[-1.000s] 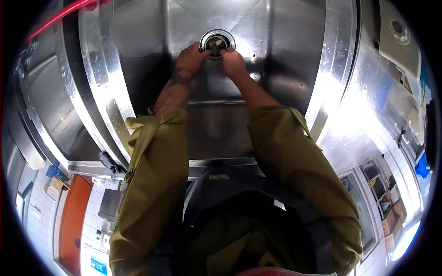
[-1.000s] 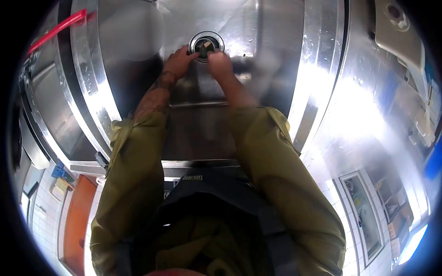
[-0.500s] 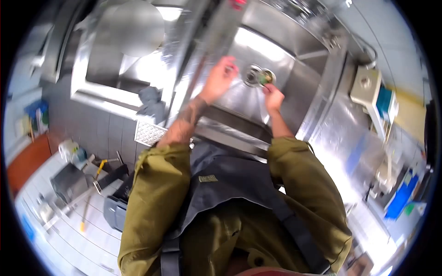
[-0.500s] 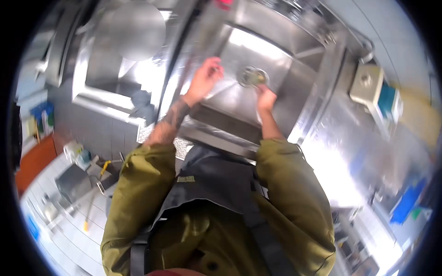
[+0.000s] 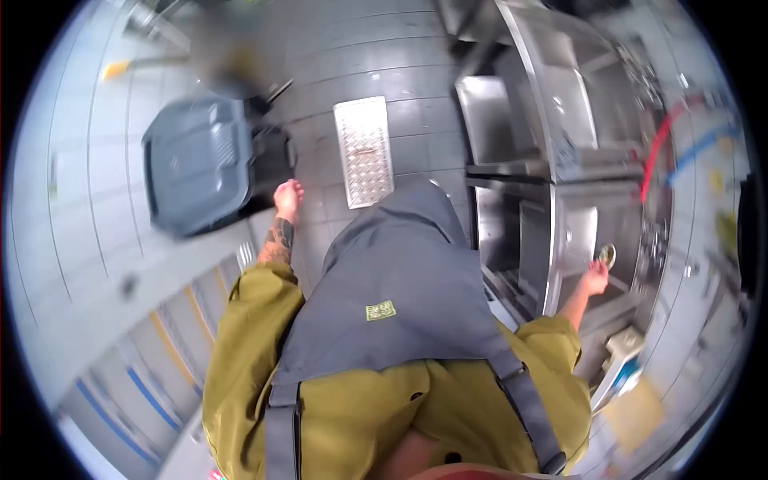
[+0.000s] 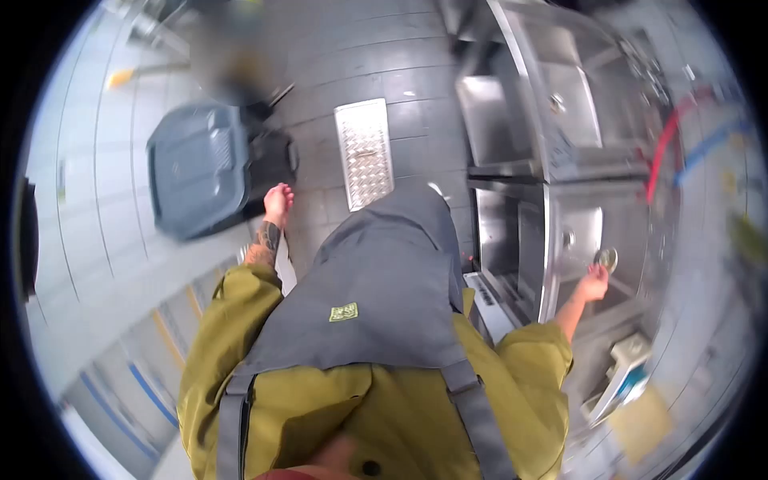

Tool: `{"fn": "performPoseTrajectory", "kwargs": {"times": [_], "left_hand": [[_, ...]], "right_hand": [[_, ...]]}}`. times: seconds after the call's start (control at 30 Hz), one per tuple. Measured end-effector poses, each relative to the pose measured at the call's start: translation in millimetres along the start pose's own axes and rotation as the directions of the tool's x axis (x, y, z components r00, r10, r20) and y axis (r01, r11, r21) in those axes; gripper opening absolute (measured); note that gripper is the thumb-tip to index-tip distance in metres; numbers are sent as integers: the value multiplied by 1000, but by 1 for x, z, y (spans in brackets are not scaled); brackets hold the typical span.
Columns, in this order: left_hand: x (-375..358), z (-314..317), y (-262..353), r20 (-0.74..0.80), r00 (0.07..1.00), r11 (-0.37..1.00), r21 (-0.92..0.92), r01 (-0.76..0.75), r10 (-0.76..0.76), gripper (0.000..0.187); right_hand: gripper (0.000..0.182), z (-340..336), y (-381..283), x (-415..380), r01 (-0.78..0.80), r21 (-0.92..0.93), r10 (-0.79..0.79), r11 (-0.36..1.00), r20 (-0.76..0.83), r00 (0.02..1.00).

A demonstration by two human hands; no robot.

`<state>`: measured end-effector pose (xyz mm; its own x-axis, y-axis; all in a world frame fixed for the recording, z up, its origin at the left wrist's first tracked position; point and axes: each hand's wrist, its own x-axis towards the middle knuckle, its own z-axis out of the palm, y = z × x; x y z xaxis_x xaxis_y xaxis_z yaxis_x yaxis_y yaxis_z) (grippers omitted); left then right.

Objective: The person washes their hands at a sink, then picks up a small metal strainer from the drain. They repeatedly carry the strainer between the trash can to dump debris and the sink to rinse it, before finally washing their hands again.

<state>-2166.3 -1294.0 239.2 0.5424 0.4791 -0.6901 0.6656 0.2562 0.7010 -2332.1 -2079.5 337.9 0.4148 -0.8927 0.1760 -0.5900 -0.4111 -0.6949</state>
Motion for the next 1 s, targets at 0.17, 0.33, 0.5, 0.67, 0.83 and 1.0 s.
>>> {"fn": "performPoseTrajectory", "kwargs": {"times": [0.17, 0.33, 0.5, 0.67, 0.83, 1.0], "left_hand": [[40, -192, -62, -291, 920, 929, -334, 159, -263, 30], [34, -254, -75, -177, 889, 731, -647, 218, -421, 40], [61, -257, -60, -153, 877, 517, -847, 122, -456, 60], [80, -215, 14, 39, 790, 116, -984, 139, -612, 79], [35, -231, 96, 126, 895, 152, -966, 208, -427, 72], [-82, -306, 214, 86, 972, 107, -988, 111, -219, 55]], "right_hand": [[17, 65, -107, 18, 240, 26, -241, 970, 25, 970], [19, 171, -250, -5, 486, -19, -482, 874, 92, 871], [19, 314, -386, -74, 729, -184, -729, 659, 82, 680], [21, 459, -510, -194, 434, 395, -567, 810, 339, 751], [21, 538, -610, -334, 292, 641, -697, 710, 581, 420], [25, 530, -691, -483, -13, 633, -632, 774, 772, -69]]}}
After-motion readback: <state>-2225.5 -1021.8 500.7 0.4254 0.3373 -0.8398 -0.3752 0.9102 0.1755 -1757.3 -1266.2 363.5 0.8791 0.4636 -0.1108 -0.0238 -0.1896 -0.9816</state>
